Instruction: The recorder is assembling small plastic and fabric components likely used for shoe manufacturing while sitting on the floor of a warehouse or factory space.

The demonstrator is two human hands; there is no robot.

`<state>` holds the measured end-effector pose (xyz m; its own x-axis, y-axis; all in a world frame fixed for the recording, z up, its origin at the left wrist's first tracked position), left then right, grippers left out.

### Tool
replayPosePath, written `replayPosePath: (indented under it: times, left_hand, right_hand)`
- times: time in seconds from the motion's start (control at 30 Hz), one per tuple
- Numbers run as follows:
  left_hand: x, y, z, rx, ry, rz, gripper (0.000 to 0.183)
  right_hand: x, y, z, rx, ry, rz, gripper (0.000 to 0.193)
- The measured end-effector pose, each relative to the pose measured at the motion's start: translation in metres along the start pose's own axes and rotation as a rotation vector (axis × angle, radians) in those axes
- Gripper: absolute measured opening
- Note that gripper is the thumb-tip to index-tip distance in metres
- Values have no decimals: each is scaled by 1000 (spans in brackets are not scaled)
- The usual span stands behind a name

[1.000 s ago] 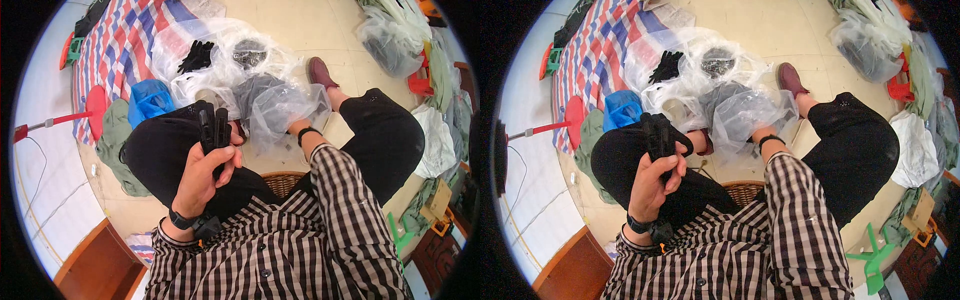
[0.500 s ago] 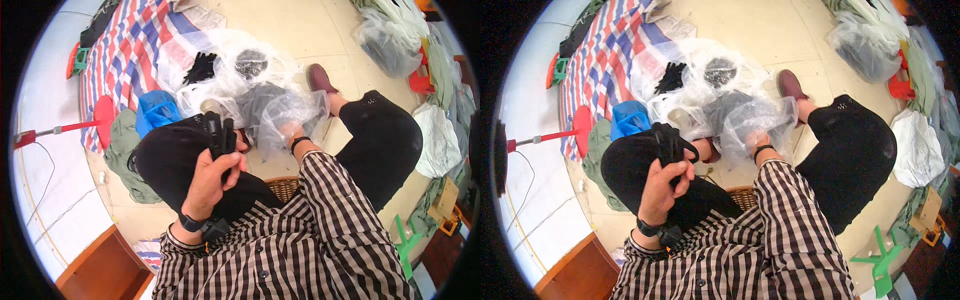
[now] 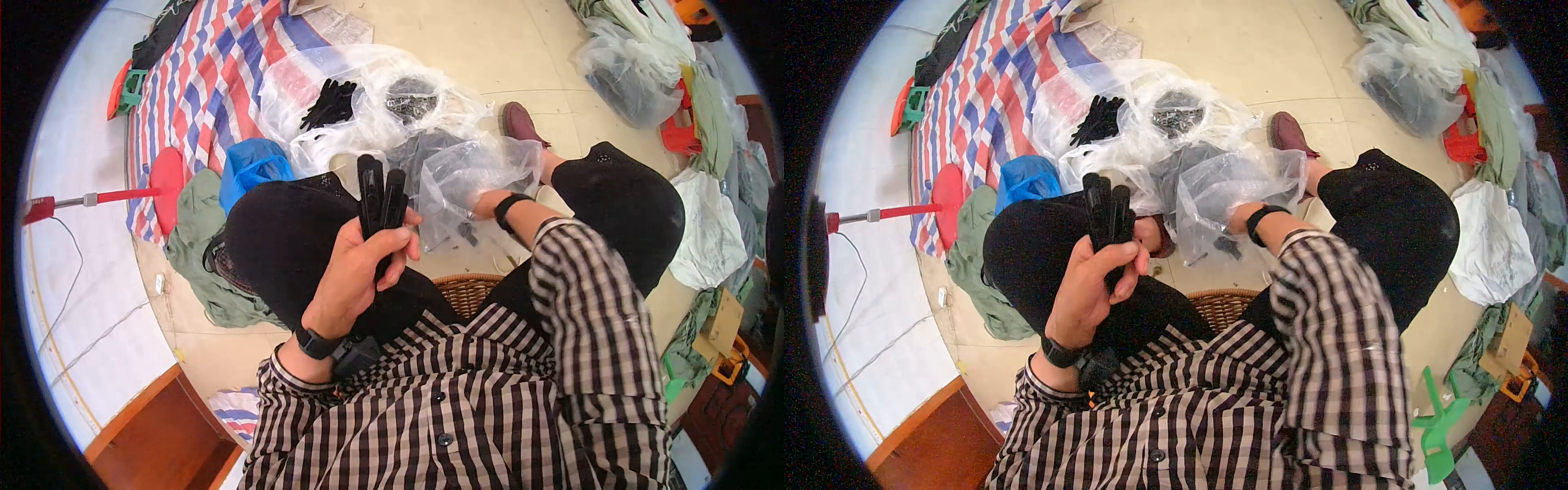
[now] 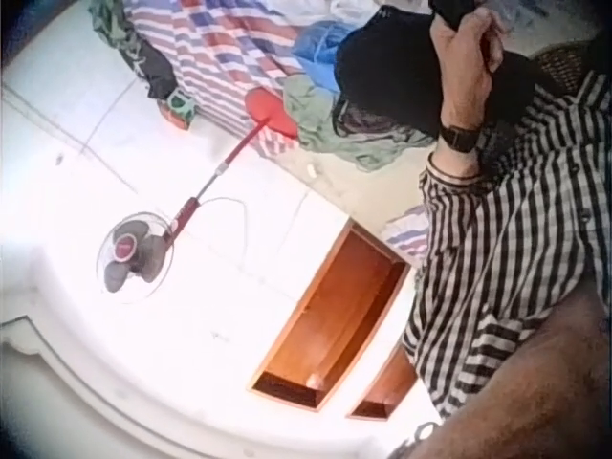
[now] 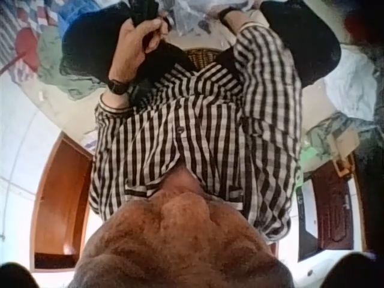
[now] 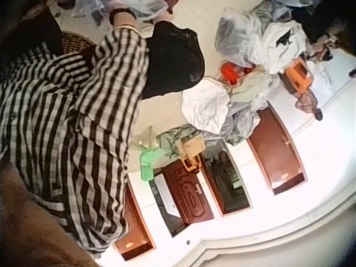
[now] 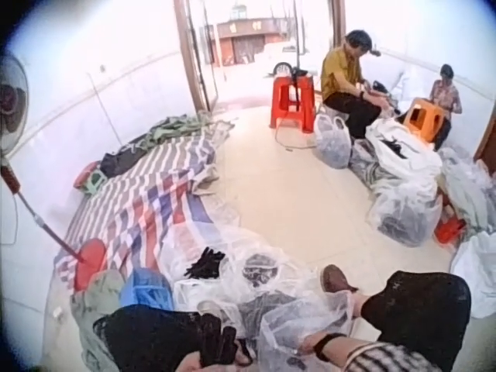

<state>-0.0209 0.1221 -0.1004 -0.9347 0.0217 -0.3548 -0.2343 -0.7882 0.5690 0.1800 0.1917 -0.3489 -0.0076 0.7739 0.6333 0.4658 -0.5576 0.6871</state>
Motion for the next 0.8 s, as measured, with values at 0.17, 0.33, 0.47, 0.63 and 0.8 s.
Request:
replayPosePath:
  times: [0.17, 0.33, 0.47, 0.63, 0.8]
  left_hand:
    - [7, 5, -4, -17, 37, -14, 22]
    - [2, 9, -7, -25, 36, -89, 22]
    - [-7, 17, -7, -26, 2, -128, 22]
    - [-13, 16, -11, -14, -47, -121, 20]
    - [-18, 6, -12, -4, -91, -107, 19]
  right_hand:
    - [79, 58, -18, -9, -111, -408, 17]
    - [114, 100, -34, -50, -101, -406, 23]
    - [121, 115, -41, 4, -106, -335, 19]
    - [133, 132, -50, 52, -14, -237, 16]
    - [144, 132, -55, 207, 223, 6, 22]
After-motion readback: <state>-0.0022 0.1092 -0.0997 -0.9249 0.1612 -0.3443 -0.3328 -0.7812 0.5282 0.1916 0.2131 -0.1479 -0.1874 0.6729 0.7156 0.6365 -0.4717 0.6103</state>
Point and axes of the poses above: each hand's wrist, its own y-axis away from the middle knuckle, its own x-axis out of the back of the hand, z = x × y, the point moved 4 cm from there along -y, towards the middle knuckle, and after that the axes turned 4 degrees about -y, right-handed, at the moved point
